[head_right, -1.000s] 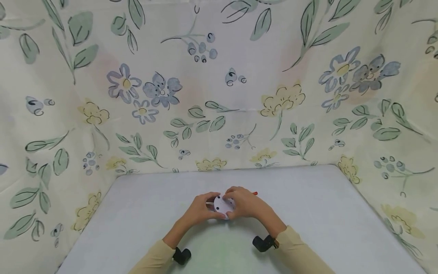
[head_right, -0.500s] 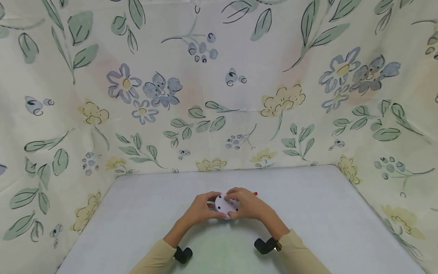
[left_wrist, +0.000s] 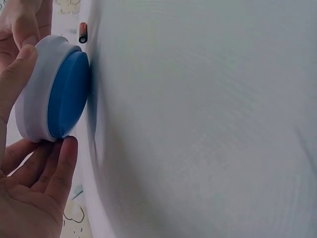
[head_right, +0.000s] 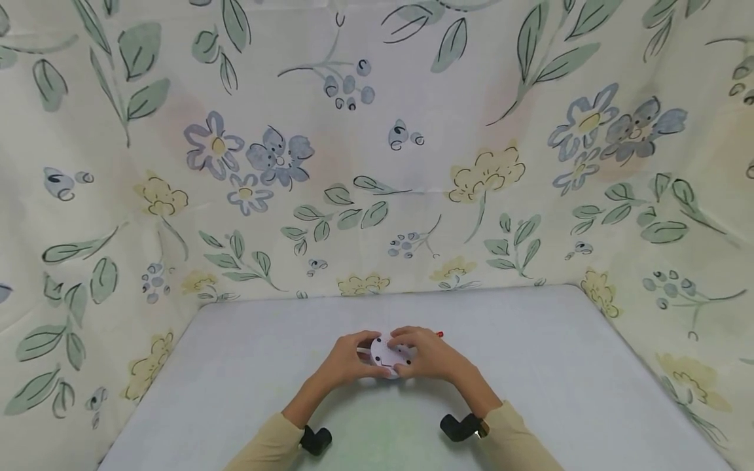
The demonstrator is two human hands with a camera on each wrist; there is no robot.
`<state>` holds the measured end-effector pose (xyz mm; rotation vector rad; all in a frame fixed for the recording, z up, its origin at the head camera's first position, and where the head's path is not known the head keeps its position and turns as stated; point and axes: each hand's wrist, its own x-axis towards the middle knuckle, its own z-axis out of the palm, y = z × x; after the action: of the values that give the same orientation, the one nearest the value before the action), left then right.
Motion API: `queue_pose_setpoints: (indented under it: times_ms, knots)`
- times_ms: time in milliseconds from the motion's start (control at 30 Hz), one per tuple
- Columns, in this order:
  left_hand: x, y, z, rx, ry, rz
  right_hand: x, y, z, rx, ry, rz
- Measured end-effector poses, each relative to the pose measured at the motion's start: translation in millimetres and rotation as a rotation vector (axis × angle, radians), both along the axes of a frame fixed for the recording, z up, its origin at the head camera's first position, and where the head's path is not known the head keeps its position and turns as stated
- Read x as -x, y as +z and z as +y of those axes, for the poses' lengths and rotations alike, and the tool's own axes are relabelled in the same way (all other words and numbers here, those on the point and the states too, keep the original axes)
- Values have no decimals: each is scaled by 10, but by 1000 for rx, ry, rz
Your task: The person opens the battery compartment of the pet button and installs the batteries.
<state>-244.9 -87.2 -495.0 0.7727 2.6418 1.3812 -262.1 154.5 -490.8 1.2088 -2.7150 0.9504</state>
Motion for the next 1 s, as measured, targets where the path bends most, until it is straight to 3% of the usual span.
queue_pose_setpoints:
  times_ms: [333, 733, 1000]
  knots:
    - [-11, 36, 4, 10, 11, -24, 31, -75, 65, 132, 20, -60]
    - [-10, 45, 5, 37, 30, -52, 38, -65, 65, 183, 62, -121]
    - [-8, 43, 10, 18, 33, -61, 33, -107, 64, 263, 87, -25]
